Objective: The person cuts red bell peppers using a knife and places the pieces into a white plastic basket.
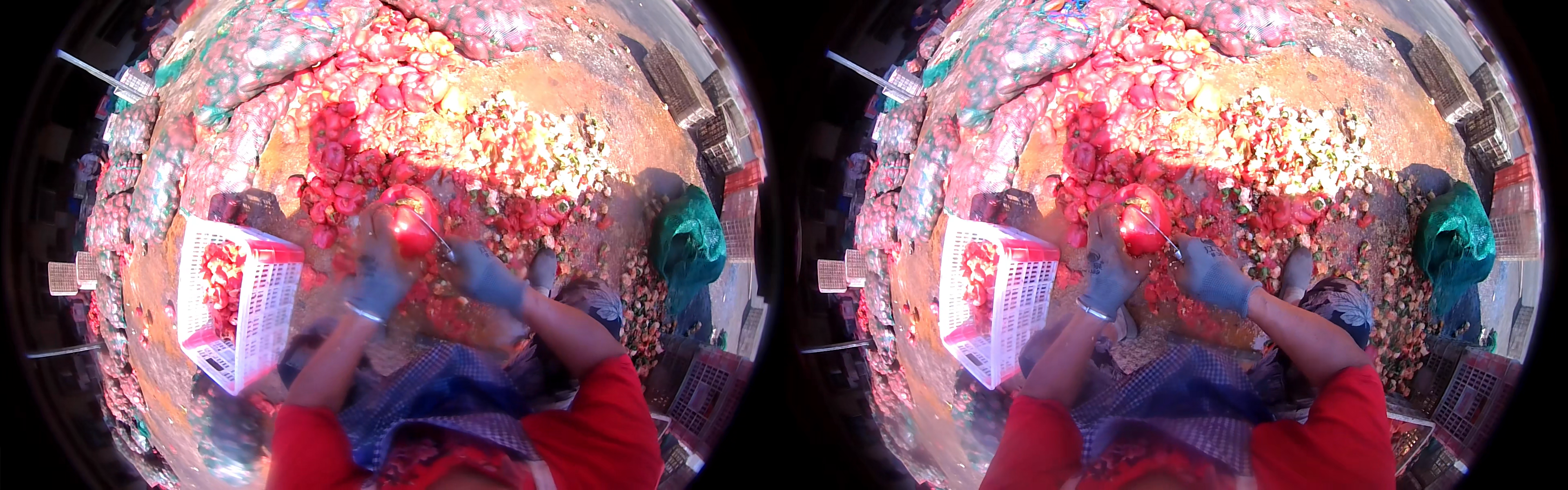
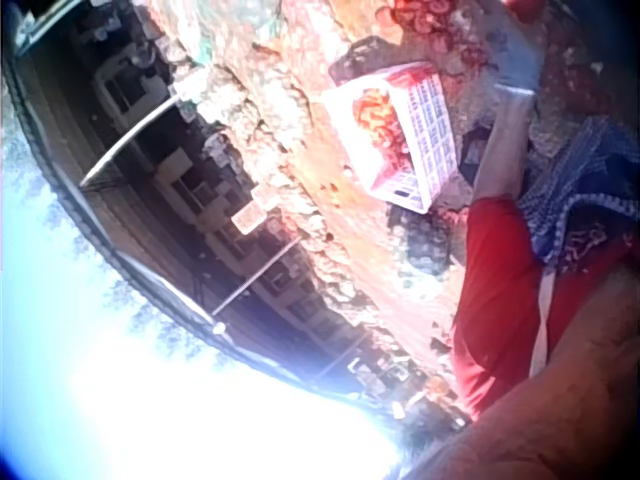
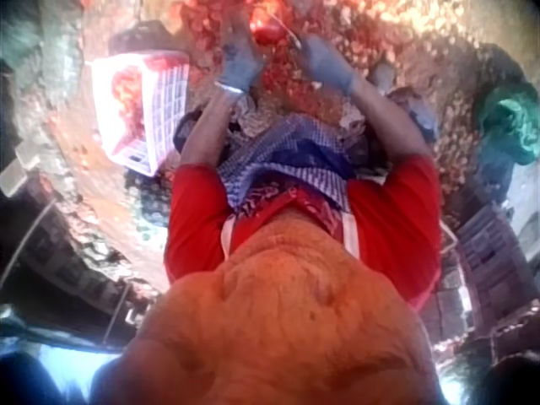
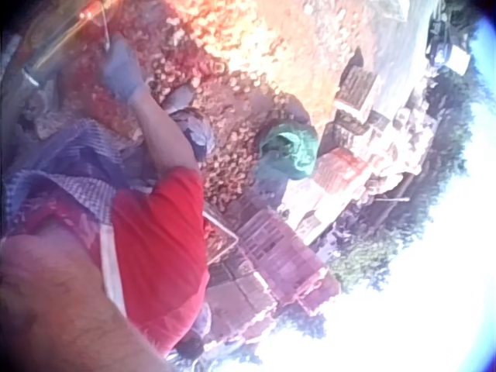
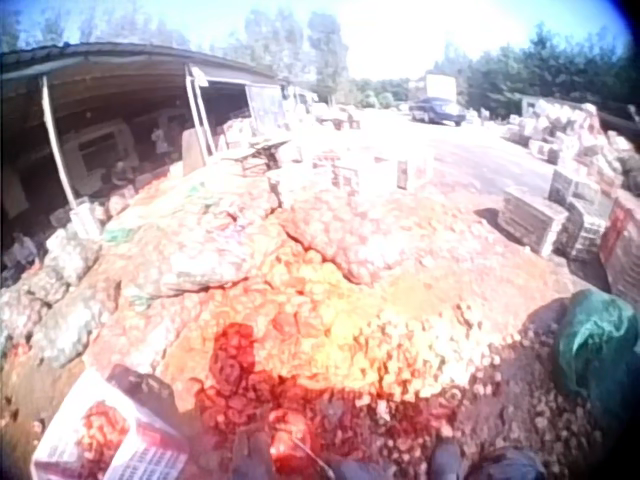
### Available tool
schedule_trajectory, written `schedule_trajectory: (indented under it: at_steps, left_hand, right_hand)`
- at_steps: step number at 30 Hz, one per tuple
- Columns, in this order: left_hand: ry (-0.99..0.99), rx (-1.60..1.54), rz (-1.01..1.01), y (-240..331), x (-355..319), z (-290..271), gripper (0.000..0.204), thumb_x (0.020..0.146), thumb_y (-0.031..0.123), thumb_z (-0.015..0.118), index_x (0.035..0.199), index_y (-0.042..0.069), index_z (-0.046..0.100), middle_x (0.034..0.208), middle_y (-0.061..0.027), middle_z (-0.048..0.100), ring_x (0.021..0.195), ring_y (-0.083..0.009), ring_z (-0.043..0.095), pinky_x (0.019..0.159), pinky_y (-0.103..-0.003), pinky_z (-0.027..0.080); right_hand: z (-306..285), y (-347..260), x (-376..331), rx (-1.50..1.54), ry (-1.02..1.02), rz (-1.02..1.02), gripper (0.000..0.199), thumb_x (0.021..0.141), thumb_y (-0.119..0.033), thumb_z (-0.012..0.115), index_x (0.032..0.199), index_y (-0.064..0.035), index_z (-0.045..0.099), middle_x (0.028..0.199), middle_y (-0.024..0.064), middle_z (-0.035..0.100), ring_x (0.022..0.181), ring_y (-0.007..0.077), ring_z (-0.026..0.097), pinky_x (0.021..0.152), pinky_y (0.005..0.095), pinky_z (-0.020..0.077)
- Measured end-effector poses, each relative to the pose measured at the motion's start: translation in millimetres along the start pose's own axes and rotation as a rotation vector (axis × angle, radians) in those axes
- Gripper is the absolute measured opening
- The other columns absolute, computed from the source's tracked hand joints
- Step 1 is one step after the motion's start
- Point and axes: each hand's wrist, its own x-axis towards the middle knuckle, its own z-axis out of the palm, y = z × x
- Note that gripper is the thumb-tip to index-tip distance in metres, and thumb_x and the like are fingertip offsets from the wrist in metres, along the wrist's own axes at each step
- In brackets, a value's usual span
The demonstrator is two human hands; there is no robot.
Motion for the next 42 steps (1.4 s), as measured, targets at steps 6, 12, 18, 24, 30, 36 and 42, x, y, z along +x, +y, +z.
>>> schedule_trajectory:
  at_steps: [6,12,18,24,30,36,42]
  left_hand:
    - [0.113,0.078,0.002,-24.3,2.4,-0.9,0.080,0.061,0.022,0.084,0.124,-0.001,0.040,0.118,-0.0233,0.047,0.110,-0.0432,0.048,0.094,-0.050,0.042]
    - [0.076,-0.116,-0.109,-23.6,0.0,-3.3,0.085,0.068,0.021,0.083,0.133,-0.003,0.033,0.122,-0.0213,0.048,0.110,-0.0356,0.054,0.093,-0.046,0.047]
    - [-0.018,-0.817,-0.351,-10.6,0.2,-24.3,0.083,0.072,0.018,0.081,0.135,-0.004,0.031,0.127,-0.0193,0.048,0.115,-0.0286,0.054,0.096,-0.041,0.048]
    - [0.060,-0.225,-0.064,-28.3,-7.6,-15.3,0.083,0.074,0.022,0.080,0.136,-0.005,0.031,0.123,-0.0225,0.050,0.112,-0.0340,0.057,0.094,-0.045,0.049]
    - [0.058,0.058,0.199,-19.4,-20.6,10.5,0.096,0.063,0.031,0.086,0.135,-0.007,0.034,0.117,-0.0244,0.054,0.105,-0.0417,0.058,0.090,-0.047,0.050]
    - [-0.145,-0.165,0.095,-0.7,-13.9,1.5,0.086,0.062,0.028,0.084,0.128,-0.003,0.041,0.112,-0.0211,0.054,0.100,-0.0392,0.058,0.085,-0.046,0.049]
    - [-0.229,-0.164,0.126,-7.9,-32.5,7.8,0.084,0.060,0.023,0.081,0.130,-0.003,0.042,0.119,-0.0211,0.051,0.106,-0.0375,0.055,0.089,-0.044,0.047]
  right_hand:
    - [14.2,22.6,-21.9,-0.160,0.047,-0.084,0.037,0.084,-0.019,0.060,0.115,-0.0004,0.052,0.090,0.0252,0.064,0.087,0.0406,0.064,0.076,0.0475,0.0486]
    - [5.7,29.8,-7.3,-0.242,0.049,-0.121,0.038,0.081,-0.020,0.063,0.112,-0.0019,0.050,0.086,0.0217,0.065,0.084,0.0399,0.064,0.072,0.0495,0.0481]
    - [-6.6,50.8,-17.8,-0.358,0.030,-0.146,0.037,0.080,-0.021,0.065,0.110,-0.0026,0.052,0.080,0.0214,0.064,0.079,0.0397,0.065,0.069,0.0482,0.0491]
    - [-17.3,28.3,-8.9,-0.029,0.202,-0.102,0.052,0.084,-0.031,0.071,0.122,0.0001,0.055,0.101,0.0230,0.065,0.094,0.0360,0.066,0.079,0.0419,0.0515]
    - [-24.2,-14.9,5.4,-0.005,0.165,-0.171,0.087,0.076,-0.037,0.079,0.142,0.0032,0.038,0.133,0.0255,0.053,0.121,0.0329,0.057,0.100,0.0395,0.0458]
    - [-36.9,-3.5,-0.4,-0.101,0.067,-0.278,0.094,0.072,-0.028,0.081,0.147,0.0004,0.031,0.138,0.0263,0.048,0.124,0.0331,0.054,0.103,0.0398,0.0434]
    - [-39.5,-14.7,-4.4,-0.137,-0.104,0.001,0.090,0.073,-0.016,0.078,0.149,-0.0065,0.031,0.138,0.0207,0.051,0.122,0.0312,0.056,0.099,0.0386,0.0471]
